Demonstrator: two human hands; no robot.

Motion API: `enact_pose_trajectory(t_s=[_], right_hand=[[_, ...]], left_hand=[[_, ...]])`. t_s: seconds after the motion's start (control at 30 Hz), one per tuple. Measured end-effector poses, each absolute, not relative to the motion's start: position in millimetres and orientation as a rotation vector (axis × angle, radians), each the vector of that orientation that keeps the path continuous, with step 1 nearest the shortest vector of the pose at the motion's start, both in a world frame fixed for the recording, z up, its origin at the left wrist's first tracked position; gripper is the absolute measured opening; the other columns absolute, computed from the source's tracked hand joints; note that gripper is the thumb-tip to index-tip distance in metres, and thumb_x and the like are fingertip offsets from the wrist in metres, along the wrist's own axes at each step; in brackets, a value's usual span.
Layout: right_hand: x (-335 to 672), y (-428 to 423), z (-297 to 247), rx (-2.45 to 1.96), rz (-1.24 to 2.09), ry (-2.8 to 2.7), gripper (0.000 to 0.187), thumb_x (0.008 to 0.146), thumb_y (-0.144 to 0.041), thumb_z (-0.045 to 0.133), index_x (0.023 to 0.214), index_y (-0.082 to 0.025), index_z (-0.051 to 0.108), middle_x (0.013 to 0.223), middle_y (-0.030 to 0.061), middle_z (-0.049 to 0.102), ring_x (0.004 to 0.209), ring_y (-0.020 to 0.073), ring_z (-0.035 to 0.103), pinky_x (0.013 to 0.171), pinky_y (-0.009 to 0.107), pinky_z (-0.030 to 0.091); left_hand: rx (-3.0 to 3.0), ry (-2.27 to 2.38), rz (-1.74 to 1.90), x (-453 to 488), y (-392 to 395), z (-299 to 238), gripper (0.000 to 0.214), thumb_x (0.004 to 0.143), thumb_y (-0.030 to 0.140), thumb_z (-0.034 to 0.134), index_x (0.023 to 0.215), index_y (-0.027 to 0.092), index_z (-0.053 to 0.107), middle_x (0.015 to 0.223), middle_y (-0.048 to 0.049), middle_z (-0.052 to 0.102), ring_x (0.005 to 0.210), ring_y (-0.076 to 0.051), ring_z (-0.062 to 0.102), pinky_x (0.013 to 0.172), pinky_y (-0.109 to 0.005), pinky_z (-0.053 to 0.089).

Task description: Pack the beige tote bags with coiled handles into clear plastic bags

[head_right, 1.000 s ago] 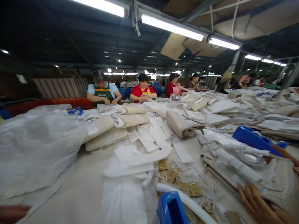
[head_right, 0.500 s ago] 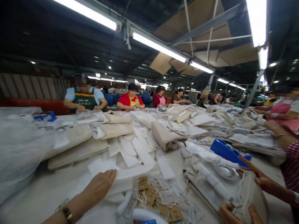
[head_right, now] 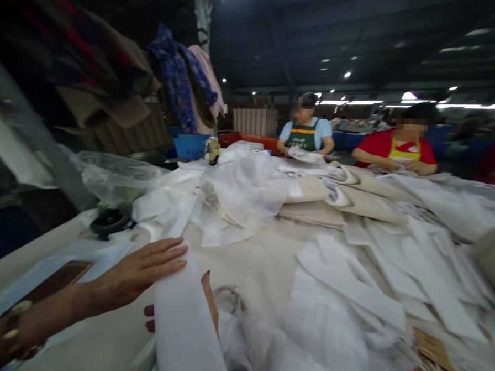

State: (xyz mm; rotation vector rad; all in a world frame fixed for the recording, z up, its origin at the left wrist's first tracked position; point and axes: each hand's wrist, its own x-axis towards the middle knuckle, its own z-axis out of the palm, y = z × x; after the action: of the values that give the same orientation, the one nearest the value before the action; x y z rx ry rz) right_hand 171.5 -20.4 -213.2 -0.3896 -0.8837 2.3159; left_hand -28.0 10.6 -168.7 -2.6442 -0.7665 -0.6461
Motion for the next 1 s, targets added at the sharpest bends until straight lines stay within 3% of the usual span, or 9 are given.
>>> enact_pose_trajectory(t_s=[0.07,0.23,0.33,0.4,0.5,0.57,0.7,0.83,1.0], right_hand=[[148,-30,-212,-0.418,2.472,-0.765,0.093,0.06,-0.09,0.038,0.099,-0.01,0.064,0.087,0.0133,0.068,0.076,0.025,0.064,0.078,0.043,0.047],[147,-55,-206,-0.509,2.342,-0.615,0.054,0.06,-0.058,0.074,0.094,-0.018,0.064,0.095,0.0076,0.069,0.078,0.0214,0.064,0.074,0.037,0.051],[143,-55,-212,-0.596,2.156,-0.686,0.049,0.061,-0.054,0.076,0.094,-0.021,0.062,0.092,0.0052,0.067,0.075,0.0188,0.063,0.067,0.033,0.052],[134,-57,-217,-0.685,2.028,-0.783,0.063,0.061,-0.051,0.078,0.113,-0.023,0.055,0.089,0.0035,0.066,0.074,0.0175,0.063,0.064,0.029,0.052],[120,-64,-226,-0.834,1.838,-0.976,0.101,0.063,-0.048,0.078,0.142,-0.028,0.018,0.093,0.0034,0.064,0.079,0.0201,0.065,0.061,0.029,0.053],[116,-69,-233,-0.891,1.741,-1.186,0.101,0.073,-0.049,0.07,0.145,-0.026,0.003,0.102,0.0065,0.063,0.082,0.0203,0.066,0.061,0.029,0.055],[123,-69,-242,-0.949,1.169,-1.856,0.055,0.095,-0.033,0.043,0.144,-0.023,0.019,0.105,0.0085,0.065,0.077,0.0147,0.068,0.064,0.025,0.057],[126,-61,-244,-0.684,0.298,-2.511,0.037,0.088,-0.029,0.055,0.123,-0.017,0.052,0.107,0.0094,0.067,0.101,0.0233,0.063,0.093,0.038,0.05],[118,-60,-251,-0.757,0.218,-2.732,0.026,0.091,-0.026,0.043,0.075,-0.019,0.063,0.064,0.0014,0.063,0.072,0.0185,0.063,0.105,0.045,0.035]], left_hand=[[-2.634,-0.852,-0.642,-46,-11,-185,0.049,0.091,0.009,0.038,0.138,0.023,0.036,0.135,-0.0094,0.05,0.136,-0.024,0.029,0.107,-0.043,0.036],[-2.809,-1.288,-0.356,-44,-39,-191,0.049,0.088,0.013,0.045,0.134,0.029,0.044,0.142,-0.0079,0.042,0.136,-0.028,0.028,0.11,-0.051,0.026],[-2.883,-1.744,-0.641,-35,-54,-176,0.043,0.088,0.01,0.037,0.122,0.028,0.057,0.13,-0.009,0.054,0.123,-0.026,0.045,0.104,-0.047,0.035],[-2.97,-2.105,-1.02,-31,-68,-165,0.037,0.09,0.018,0.037,0.12,0.025,0.058,0.112,-0.0068,0.063,0.104,-0.021,0.057,0.092,-0.038,0.046],[-3.334,-2.31,-1.439,-28,-87,-156,0.046,0.079,0.026,0.06,0.124,0.026,0.052,0.106,-0.0004,0.064,0.093,-0.018,0.059,0.08,-0.027,0.048],[-3.395,-2.321,-1.657,-31,-94,-160,0.054,0.068,0.019,0.067,0.12,0.024,0.055,0.108,0.0003,0.063,0.096,-0.018,0.058,0.085,-0.027,0.046],[-2.75,-2.979,-2.161,-53,-93,-191,0.031,0.07,0.028,0.062,0.097,0.013,0.063,0.089,-0.0051,0.067,0.078,-0.019,0.06,0.074,-0.032,0.048],[-1.653,-3.399,-2.548,-78,-87,-223,0.044,0.059,0.04,0.071,0.09,0.011,0.059,0.079,-0.0078,0.068,0.073,-0.022,0.062,0.066,-0.033,0.048],[-1.759,-3.404,-2.53,-81,-86,-243,0.041,0.058,0.042,0.071,0.084,0.012,0.061,0.077,-0.0075,0.068,0.073,-0.023,0.062,0.068,-0.034,0.049]])
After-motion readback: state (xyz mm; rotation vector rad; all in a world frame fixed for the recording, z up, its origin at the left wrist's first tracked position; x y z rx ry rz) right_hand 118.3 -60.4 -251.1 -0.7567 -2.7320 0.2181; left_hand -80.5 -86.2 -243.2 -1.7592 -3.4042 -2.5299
